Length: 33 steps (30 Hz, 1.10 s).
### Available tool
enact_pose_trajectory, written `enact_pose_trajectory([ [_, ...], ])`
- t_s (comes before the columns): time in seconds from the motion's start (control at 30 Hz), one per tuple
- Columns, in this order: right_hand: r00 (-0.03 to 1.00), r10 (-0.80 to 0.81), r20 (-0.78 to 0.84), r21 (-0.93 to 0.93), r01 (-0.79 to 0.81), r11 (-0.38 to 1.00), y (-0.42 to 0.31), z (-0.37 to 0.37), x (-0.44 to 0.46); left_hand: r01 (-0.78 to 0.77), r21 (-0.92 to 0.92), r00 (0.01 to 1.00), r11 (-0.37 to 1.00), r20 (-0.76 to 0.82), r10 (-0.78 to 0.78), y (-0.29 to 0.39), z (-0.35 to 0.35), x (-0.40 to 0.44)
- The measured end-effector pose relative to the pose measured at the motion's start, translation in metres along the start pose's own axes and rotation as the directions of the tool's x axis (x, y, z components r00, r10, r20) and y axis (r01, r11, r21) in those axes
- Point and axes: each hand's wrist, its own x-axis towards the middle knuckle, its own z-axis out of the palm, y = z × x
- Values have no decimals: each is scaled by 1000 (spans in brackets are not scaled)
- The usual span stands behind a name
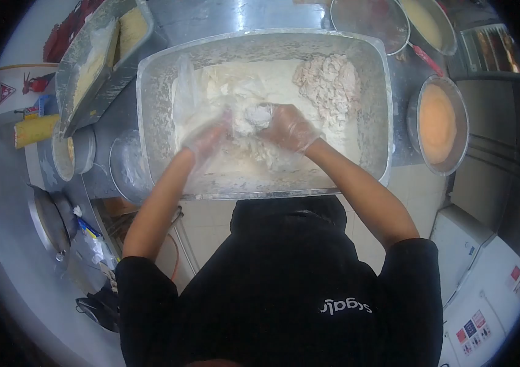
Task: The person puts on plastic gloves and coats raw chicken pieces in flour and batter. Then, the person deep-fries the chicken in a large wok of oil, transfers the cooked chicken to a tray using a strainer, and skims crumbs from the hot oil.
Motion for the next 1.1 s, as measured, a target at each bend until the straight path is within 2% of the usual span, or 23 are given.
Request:
enact_pose_trajectory([
  [0.07, 999, -31, 19, -74, 32, 997, 4, 0, 3, -146, 213, 989, 966, -1, 149, -15, -36, 21],
  [0.13, 985, -110, 134, 14, 109, 994, 2, -2, -6, -281, 440, 958, 853, 78, 276, -34, -72, 47],
  [0.17, 971, -151, 186, 59, 143, 988, 2, -4, -10, -179, 412, 980, 893, 0, 197, -41, -75, 54],
  [0.23, 959, -239, 149, 37, 236, 971, 19, -9, -7, 29, 326, 989, 945, -149, 22, -46, -78, 61],
  [0.27, 949, -283, 138, 25, 282, 959, 29, -10, -3, -72, 511, 988, 857, -79, 130, -48, -74, 63],
  [0.33, 976, -135, 169, 94, 121, 988, 52, -15, 11, -266, 785, 950, 560, 114, 292, -42, -48, 62],
  [0.37, 981, -60, 185, 129, 37, 991, 61, -11, 19, -316, 897, 922, 309, 214, 322, -44, -34, 73],
  [0.4, 990, -67, 128, -57, 74, 996, 57, 0, 28, -347, 937, 891, 32, 318, 325, -46, -19, 85],
  [0.43, 995, -73, 71, -243, 88, 966, 47, 8, 36, -373, 918, 885, 134, 309, 349, -43, -9, 86],
  [0.5, 998, -24, 63, -416, 48, 908, 23, 29, 42, -421, 846, 877, 328, 287, 385, -40, 14, 85],
  [0.53, 985, 159, 66, -150, -148, 978, 18, 37, 40, -108, 474, 994, 874, 39, 102, 17, 21, 21],
  [0.57, 994, 58, 97, -142, -44, 989, 15, 33, 30, -46, 378, 997, 925, 69, 22, 12, 17, 16],
  [0.63, 978, -142, 153, -121, 162, 979, 23, 13, 7, 96, 180, 979, 979, 158, -125, -5, -6, 18],
  [0.67, 972, -186, 143, -137, 205, 969, 58, 19, 4, -43, 346, 982, 937, 187, -24, -20, -24, 26],
  [0.73, 912, -27, 410, -202, 120, 972, 45, -24, -3, -306, 616, 944, 726, 293, 149, -63, -52, 47],
  [0.8, 920, -21, 391, -230, 120, 966, 57, -21, -10, -370, 683, 919, 629, 369, 140, -99, -40, 66],
  [0.83, 965, -100, 244, -223, 156, 962, 83, 14, -15, -402, 712, 905, 576, 403, 134, -106, -34, 69],
  [0.87, 980, -178, 91, -223, 195, 955, 97, 34, -18, -253, 587, 947, 769, 314, 72, -70, -20, 34],
  [0.9, 962, 47, 270, -145, -7, 989, 70, 26, -17, -183, 524, 960, 832, 278, 36, -61, -5, 30],
  [0.93, 859, 248, 448, -107, -224, 969, 37, 21, -14, -113, 455, 969, 883, 247, -3, -55, 8, 30],
  [1.0, 938, 114, 328, -139, -72, 988, 20, 37, -15, 42, 220, 966, 975, 240, -96, -31, 27, 15],
  [1.03, 943, 35, 330, -142, 13, 990, 18, 45, -8, 127, 56, 954, 990, 267, -137, -6, 31, -1],
  [1.1, 933, -122, 338, -144, 179, 973, 19, 61, 3, 220, -137, 949, 966, 260, -179, 3, 37, -6],
])
